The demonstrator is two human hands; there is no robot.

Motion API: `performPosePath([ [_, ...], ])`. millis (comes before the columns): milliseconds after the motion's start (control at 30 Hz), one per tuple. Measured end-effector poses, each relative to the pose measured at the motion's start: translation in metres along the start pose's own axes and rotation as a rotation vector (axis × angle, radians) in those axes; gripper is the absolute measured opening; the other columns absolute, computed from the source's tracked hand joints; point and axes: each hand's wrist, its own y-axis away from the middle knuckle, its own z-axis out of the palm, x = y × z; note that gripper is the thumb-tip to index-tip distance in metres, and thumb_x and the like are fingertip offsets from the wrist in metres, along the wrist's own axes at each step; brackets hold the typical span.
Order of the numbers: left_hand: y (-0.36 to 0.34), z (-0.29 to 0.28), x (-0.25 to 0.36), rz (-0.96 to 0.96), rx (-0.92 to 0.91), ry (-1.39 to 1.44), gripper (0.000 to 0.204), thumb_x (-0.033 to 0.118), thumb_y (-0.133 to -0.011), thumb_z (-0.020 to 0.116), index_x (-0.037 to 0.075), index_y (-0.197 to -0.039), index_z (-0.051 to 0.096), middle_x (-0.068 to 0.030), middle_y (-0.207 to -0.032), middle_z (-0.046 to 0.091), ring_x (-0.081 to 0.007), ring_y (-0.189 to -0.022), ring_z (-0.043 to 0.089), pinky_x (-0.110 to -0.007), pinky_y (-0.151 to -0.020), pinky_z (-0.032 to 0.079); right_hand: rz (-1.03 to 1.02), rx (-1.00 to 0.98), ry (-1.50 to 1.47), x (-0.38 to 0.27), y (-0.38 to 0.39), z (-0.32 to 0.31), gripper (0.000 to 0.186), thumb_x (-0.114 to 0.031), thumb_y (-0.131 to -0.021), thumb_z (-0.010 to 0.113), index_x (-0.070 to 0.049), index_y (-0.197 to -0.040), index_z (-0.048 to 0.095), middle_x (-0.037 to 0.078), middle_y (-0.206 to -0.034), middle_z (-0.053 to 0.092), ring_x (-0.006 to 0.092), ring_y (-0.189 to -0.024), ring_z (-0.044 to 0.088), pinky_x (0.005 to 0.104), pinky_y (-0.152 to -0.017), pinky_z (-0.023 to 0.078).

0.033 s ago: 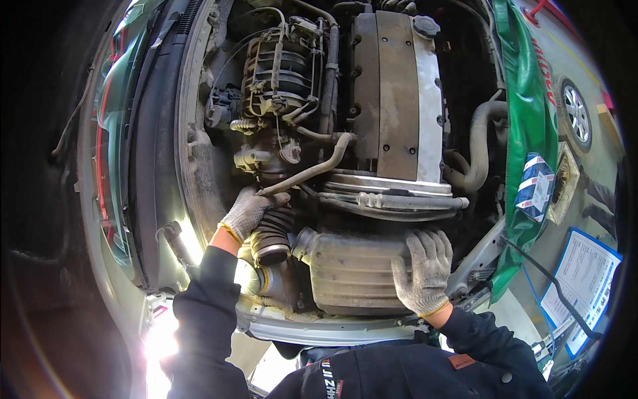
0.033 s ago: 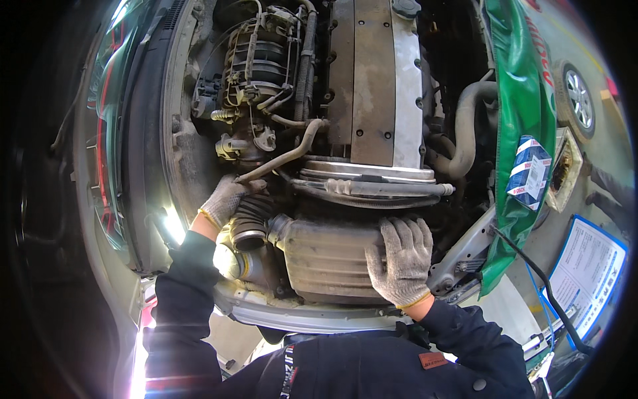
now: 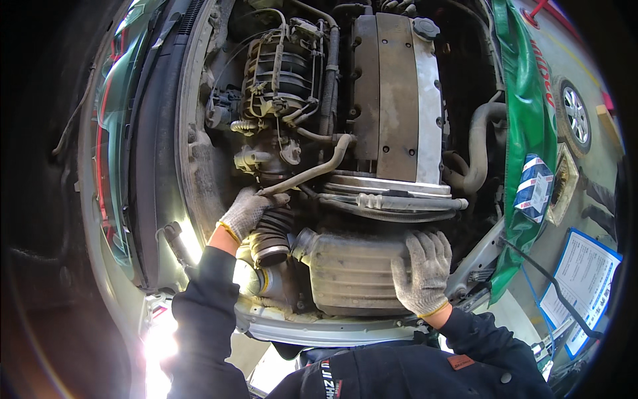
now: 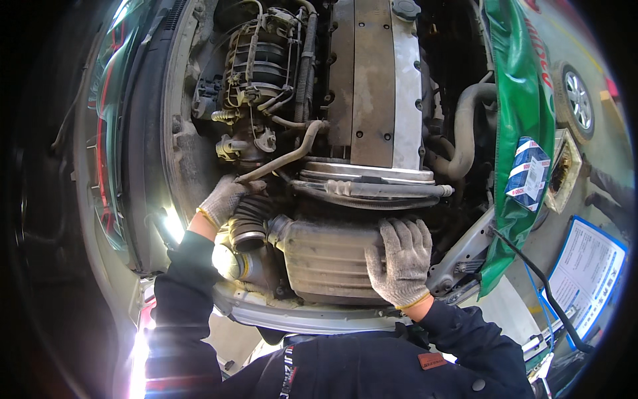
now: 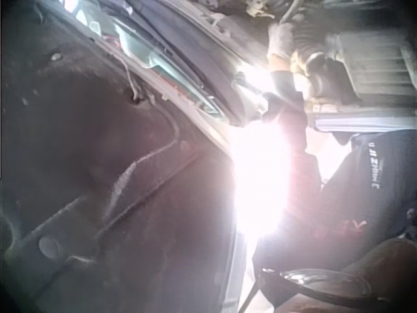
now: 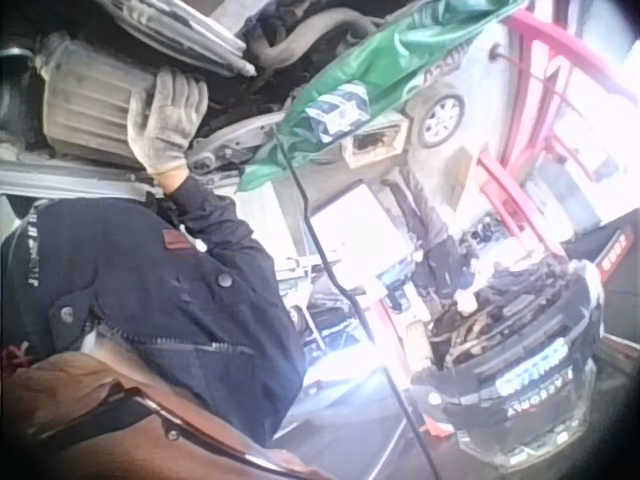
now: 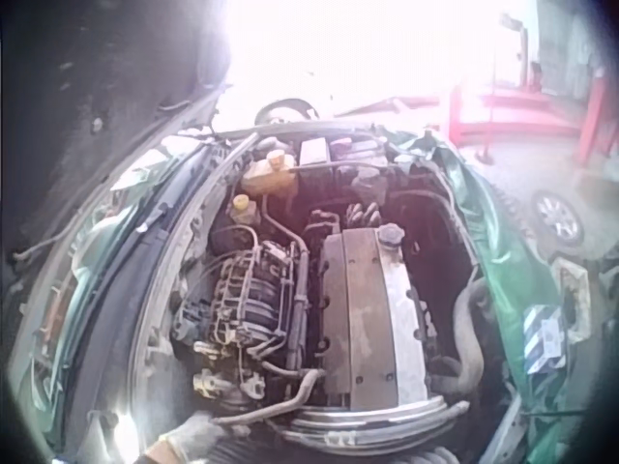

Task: The person secures a flexible air intake hose to the engine using a zip tie and then uses a ratchet to tighten a bolt on the engine. They then walk to a tool cart, select a socket, attach it to the ratchet, and return to the engine bay to continue working.

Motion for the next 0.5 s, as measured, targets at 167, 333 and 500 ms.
performPosePath([
  [167, 0.001, -0.004, 0.015, -0.108, 0.052, -0.101, 0.041, 0.025, -0.096, 0.096, -0.007, -0.118, 0.084, -0.0059, -0.095, 0.079, -0.0149, -0.081, 0.072, -0.034, -0.074, 0.059, -0.014, -0.012, 0.017, -0.001, -0.002, -0.001, 0.055, -0.028, -0.092, 0.081, -0.002, -0.138, 0.068, 0.021, -0.133, 0.07, 0.0447, -0.126, 0.064, 0.0657, -0.123, 0.042],
  [333, -0.014, -0.01, -0.005, 0.129, 0.007, -0.255, 0.042, 0.024, -0.095, 0.098, -0.008, -0.116, 0.082, -0.0067, -0.096, 0.08, -0.0152, -0.082, 0.073, -0.034, -0.075, 0.061, 0.003, -0.057, -0.002, -0.001, -0.001, -0.002, 0.052, -0.024, -0.093, 0.079, 0.001, -0.138, 0.067, 0.024, -0.136, 0.069, 0.0479, -0.131, 0.063, 0.0667, -0.124, 0.042],
  [500, -0.008, 0.001, -0.003, 0.1, 0.058, -0.128, 0.031, 0.015, -0.099, 0.093, -0.005, -0.121, 0.084, -0.0045, -0.094, 0.08, -0.0132, -0.082, 0.072, -0.033, -0.072, 0.06, -0.008, -0.018, 0.019, -0.003, 0.002, -0.001, 0.055, -0.027, -0.092, 0.08, -0.001, -0.139, 0.067, 0.023, -0.134, 0.069, 0.0462, -0.127, 0.063, 0.0664, -0.124, 0.041],
])
